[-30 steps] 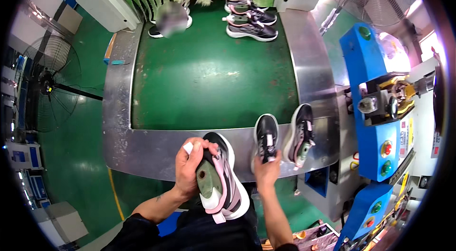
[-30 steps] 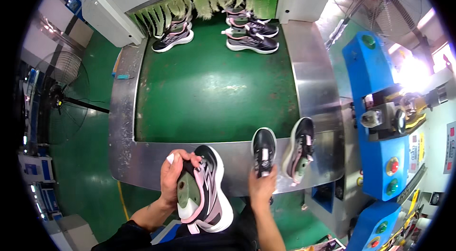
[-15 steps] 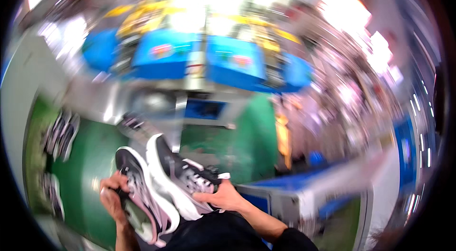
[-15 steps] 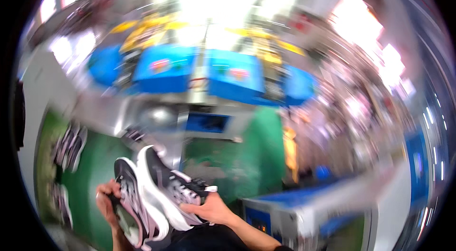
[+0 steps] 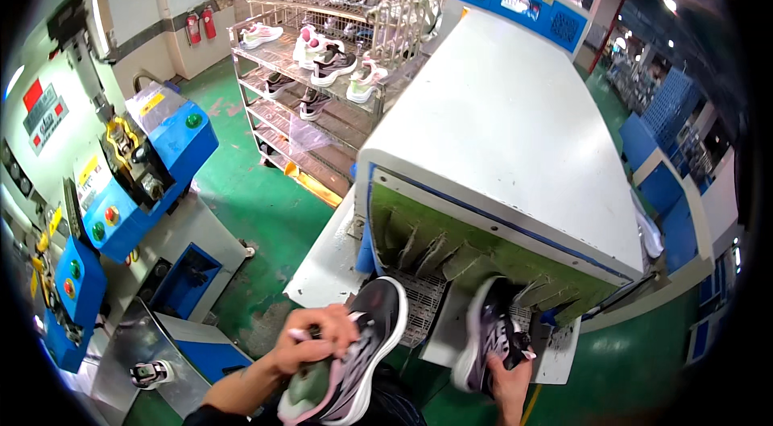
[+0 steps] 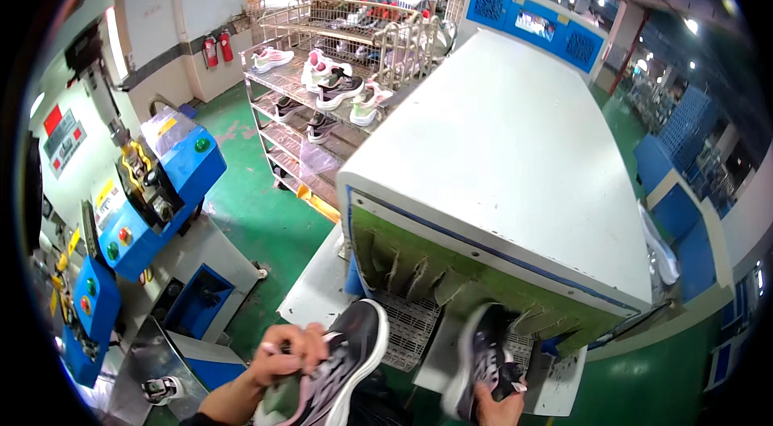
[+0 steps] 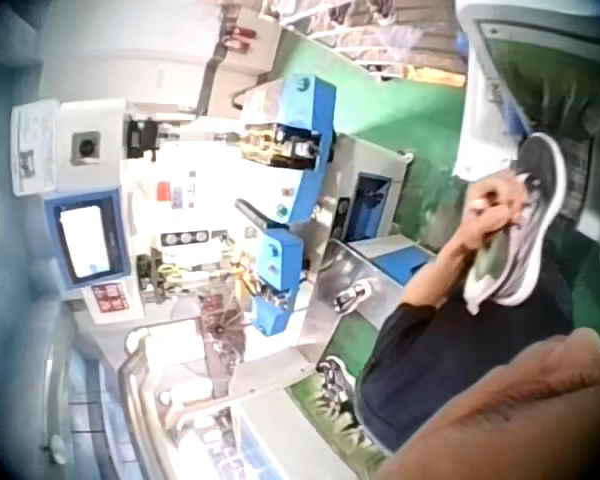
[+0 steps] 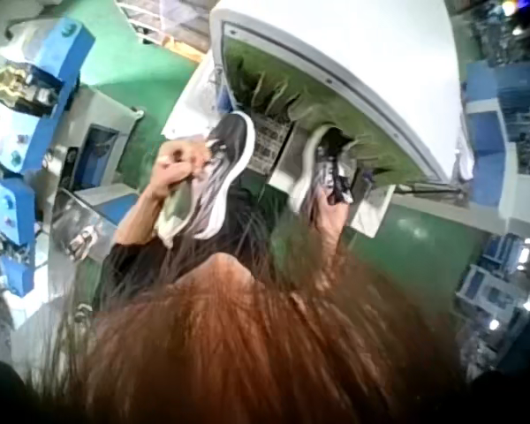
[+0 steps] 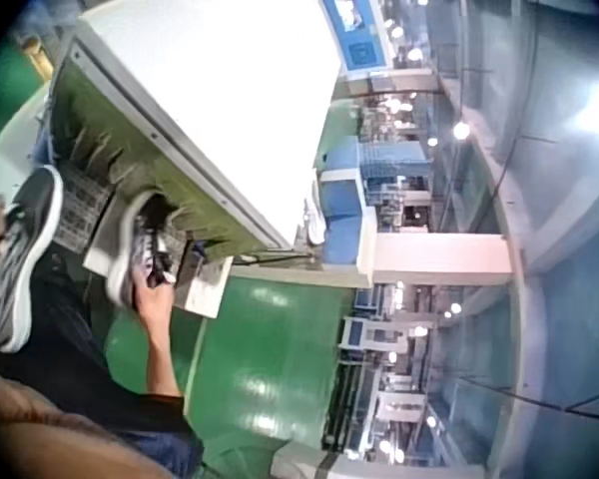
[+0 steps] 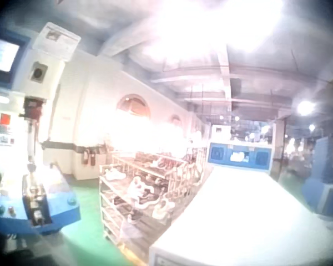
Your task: The person picks up shoes from a conveyor belt, places them into a lasting or sole-attaching machine, presses buttons to operate the machine, and then removes the shoes and places them back on the conveyor.
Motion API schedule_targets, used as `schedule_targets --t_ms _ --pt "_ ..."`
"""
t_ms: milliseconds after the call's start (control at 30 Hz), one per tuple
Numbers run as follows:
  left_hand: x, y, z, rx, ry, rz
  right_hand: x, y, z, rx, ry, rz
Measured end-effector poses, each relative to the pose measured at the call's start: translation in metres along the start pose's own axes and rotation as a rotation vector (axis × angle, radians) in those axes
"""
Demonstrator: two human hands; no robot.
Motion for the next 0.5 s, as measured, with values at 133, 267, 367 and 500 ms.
schedule_targets --t_ms 133,267,367,500 --pt "-0.031 -0.090 -0.073 0.185 -0.389 -0.200 -0.001 -0.009 0.075 -0.179 0.512 0.354" --pt "-0.025 -0.119 -0.118 0.202 -0.801 -0.023 -0.004 -0.024 0.051 0.057 0.266 0.493" --pt "-0.049 -0.088 -0.037 -0.135 -0.756 0.036 -0.033 0.006 -0.017 0.373 -0.066 0.597" --pt "-0.010 0.041 0.006 -0.219 -0.602 0.379 -0.181 0.047 -0.123 0.545 -0.383 -0.302"
Point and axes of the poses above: each hand's wrist, its own y-axis away from the middle knuckle, its own x-axis out of the back of the hand, z = x × y, the point moved 9 cm from there along -y, towards the middle knuckle, and after that the axes turned 8 degrees about x, right-handed, at the moved point
